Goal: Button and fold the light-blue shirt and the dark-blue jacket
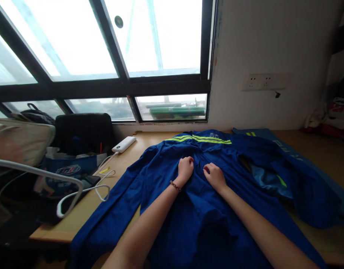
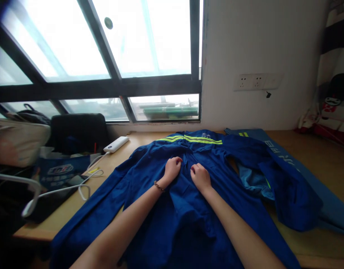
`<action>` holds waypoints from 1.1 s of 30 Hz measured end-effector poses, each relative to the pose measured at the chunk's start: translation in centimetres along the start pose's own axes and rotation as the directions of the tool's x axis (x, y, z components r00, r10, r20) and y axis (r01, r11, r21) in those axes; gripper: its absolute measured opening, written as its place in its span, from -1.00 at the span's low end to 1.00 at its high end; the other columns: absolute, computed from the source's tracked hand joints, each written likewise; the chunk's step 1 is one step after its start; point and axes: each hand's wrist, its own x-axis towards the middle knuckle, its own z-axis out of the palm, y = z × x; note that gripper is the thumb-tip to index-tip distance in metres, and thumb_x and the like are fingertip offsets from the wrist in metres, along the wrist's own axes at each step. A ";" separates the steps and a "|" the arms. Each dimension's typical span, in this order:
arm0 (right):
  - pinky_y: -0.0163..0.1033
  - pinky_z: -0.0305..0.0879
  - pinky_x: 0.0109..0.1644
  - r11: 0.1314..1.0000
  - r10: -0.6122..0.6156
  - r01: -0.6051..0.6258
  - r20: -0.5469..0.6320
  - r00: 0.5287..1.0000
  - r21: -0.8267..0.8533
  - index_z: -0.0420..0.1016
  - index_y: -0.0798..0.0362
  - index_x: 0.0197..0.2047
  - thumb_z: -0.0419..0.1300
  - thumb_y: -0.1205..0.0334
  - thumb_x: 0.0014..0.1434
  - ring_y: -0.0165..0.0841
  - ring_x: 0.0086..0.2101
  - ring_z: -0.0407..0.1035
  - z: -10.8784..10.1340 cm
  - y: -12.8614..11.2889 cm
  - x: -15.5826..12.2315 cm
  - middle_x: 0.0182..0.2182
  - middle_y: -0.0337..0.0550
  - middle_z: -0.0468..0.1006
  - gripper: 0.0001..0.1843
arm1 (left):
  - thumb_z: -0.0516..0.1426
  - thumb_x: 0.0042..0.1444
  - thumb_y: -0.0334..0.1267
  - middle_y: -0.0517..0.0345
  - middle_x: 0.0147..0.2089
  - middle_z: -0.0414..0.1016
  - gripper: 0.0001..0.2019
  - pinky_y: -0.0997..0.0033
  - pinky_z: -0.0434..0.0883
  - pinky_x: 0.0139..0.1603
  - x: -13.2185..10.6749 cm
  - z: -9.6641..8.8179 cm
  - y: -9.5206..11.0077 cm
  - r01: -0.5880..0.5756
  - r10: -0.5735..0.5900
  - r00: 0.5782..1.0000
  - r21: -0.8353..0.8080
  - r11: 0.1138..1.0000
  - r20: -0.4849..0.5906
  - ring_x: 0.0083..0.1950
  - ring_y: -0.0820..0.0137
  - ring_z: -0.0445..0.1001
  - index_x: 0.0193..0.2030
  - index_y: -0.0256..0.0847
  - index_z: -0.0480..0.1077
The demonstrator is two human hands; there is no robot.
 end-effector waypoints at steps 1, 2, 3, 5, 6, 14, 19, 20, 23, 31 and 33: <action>-0.36 0.14 -0.25 1.000 0.002 -0.002 0.019 1.000 0.020 0.40 0.03 -0.30 -0.02 0.26 0.13 -0.40 -0.33 0.29 0.0 -0.2 -0.5 -0.36 -0.18 0.42 -0.82 | -0.02 0.09 -0.30 0.04 -0.31 0.48 -0.80 0.44 0.31 -0.25 -0.5 0.0 -0.1 0.006 -0.001 0.999 -0.108 0.994 0.048 -0.27 0.35 0.42 -0.28 -0.25 0.42; -0.36 0.13 -0.25 1.000 0.000 -0.001 0.033 0.999 0.032 0.40 0.02 -0.31 0.01 0.25 0.11 -0.40 -0.32 0.28 -0.1 -0.5 -0.8 -0.37 -0.20 0.41 -0.85 | 0.01 0.07 -0.24 0.08 -0.33 0.49 -0.79 0.46 0.32 -0.29 -1.0 -0.1 -0.2 -0.001 0.023 0.994 -0.202 0.979 0.104 -0.32 0.38 0.42 -0.27 -0.23 0.42; -0.36 0.13 -0.25 0.999 -0.002 0.000 0.045 0.999 0.035 0.40 0.01 -0.33 0.05 0.24 0.07 -0.39 -0.31 0.28 -0.1 -0.6 -1.0 -0.38 -0.21 0.41 -0.87 | 0.04 0.04 -0.20 0.11 -0.34 0.49 -0.78 0.48 0.31 -0.33 -1.3 -0.1 -0.2 -0.010 0.051 0.988 -0.270 0.963 0.143 -0.35 0.40 0.42 -0.25 -0.22 0.42; -0.35 0.11 -0.27 0.999 0.000 -0.002 0.072 0.997 0.032 0.39 0.01 -0.37 0.10 0.21 0.01 -0.38 -0.30 0.26 -0.3 -0.9 -1.0 -0.39 -0.22 0.41 -0.90 | 0.08 -0.01 -0.19 0.14 -0.37 0.48 -0.78 0.50 0.30 -0.37 -1.9 -0.2 -0.1 -0.033 0.085 0.985 -0.320 0.947 0.151 -0.39 0.42 0.41 -0.26 -0.22 0.43; -0.35 0.11 -0.28 1.000 0.006 -0.008 0.090 0.996 0.028 0.38 0.02 -0.39 0.12 0.20 -0.02 -0.37 -0.31 0.26 -0.4 -1.0 -0.9 -0.40 -0.23 0.41 -0.90 | 0.09 -0.02 -0.20 0.15 -0.39 0.47 -0.80 0.50 0.30 -0.38 -2.0 -0.3 0.0 -0.042 0.090 0.987 -0.323 0.945 0.135 -0.40 0.43 0.39 -0.29 -0.22 0.43; -0.31 0.07 -0.40 0.988 0.147 -0.133 0.202 0.968 -0.079 0.34 0.02 -0.44 0.09 0.09 -0.04 -0.31 -0.35 0.30 -1.4 -2.3 -0.9 -0.43 -0.18 0.42 -0.82 | 0.04 0.01 -0.24 0.18 -0.50 0.40 -0.85 0.52 0.30 -0.47 -1.7 -0.9 0.1 0.048 0.014 0.994 -0.561 0.827 0.106 -0.48 0.46 0.37 -0.40 -0.27 0.36; -0.28 0.10 -0.40 0.969 0.220 -0.182 0.253 0.942 -0.167 0.36 0.08 -0.30 0.03 0.30 -0.05 -0.26 -0.39 0.37 -2.2 -3.1 -1.2 -0.38 -0.06 0.46 -0.80 | 0.04 0.01 -0.24 0.18 -0.50 0.40 -0.86 0.51 0.29 -0.46 -2.1 -1.6 0.6 0.038 -0.025 0.999 -0.484 0.874 0.033 -0.47 0.44 0.38 -0.43 -0.25 0.36; -0.27 0.10 -0.40 0.967 0.229 -0.186 0.273 0.934 -0.173 0.36 0.10 -0.29 0.03 0.34 -0.08 -0.25 -0.40 0.38 -2.3 -3.1 -1.2 -0.38 -0.04 0.47 -0.78 | 0.04 0.01 -0.25 0.17 -0.48 0.41 -0.87 0.50 0.29 -0.42 -2.2 -1.9 0.9 0.001 -0.008 1.000 -0.435 0.901 -0.014 -0.44 0.44 0.38 -0.44 -0.24 0.36; -0.28 0.10 -0.41 0.965 0.258 -0.228 0.313 0.914 -0.129 0.39 0.10 -0.38 0.03 0.36 -0.11 -0.25 -0.40 0.38 -2.5 -2.6 -1.1 -0.41 -0.03 0.48 -0.82 | 0.04 0.01 -0.28 0.16 -0.44 0.41 -0.88 0.49 0.28 -0.36 -2.5 -2.7 1.7 -0.064 0.024 0.991 -0.310 0.949 -0.130 -0.41 0.45 0.37 -0.44 -0.23 0.36; -0.42 -0.06 -0.58 0.642 0.151 -0.457 0.482 0.863 0.616 0.18 0.10 -0.68 0.19 0.24 -0.19 -0.55 -0.64 0.07 -2.8 -0.9 -0.4 -0.73 -0.39 0.17 -0.76 | 0.02 0.06 -0.21 0.18 -0.48 0.41 -0.84 0.50 0.28 -0.42 -2.8 -3.3 2.2 -0.005 -0.046 0.990 -0.362 0.932 -0.133 -0.46 0.46 0.38 -0.39 -0.22 0.35; -0.43 -0.13 -0.62 0.436 0.201 -0.547 0.515 0.833 0.715 0.20 0.10 -0.65 0.25 0.14 -0.23 -0.57 -0.68 0.01 -3.0 -0.9 -0.4 -0.75 -0.42 0.13 -0.71 | 0.04 0.04 -0.21 0.16 -0.44 0.43 -0.84 0.50 0.30 -0.39 -2.6 -3.5 2.2 -0.016 -0.043 0.989 -0.399 0.917 -0.139 -0.41 0.43 0.40 -0.39 -0.22 0.37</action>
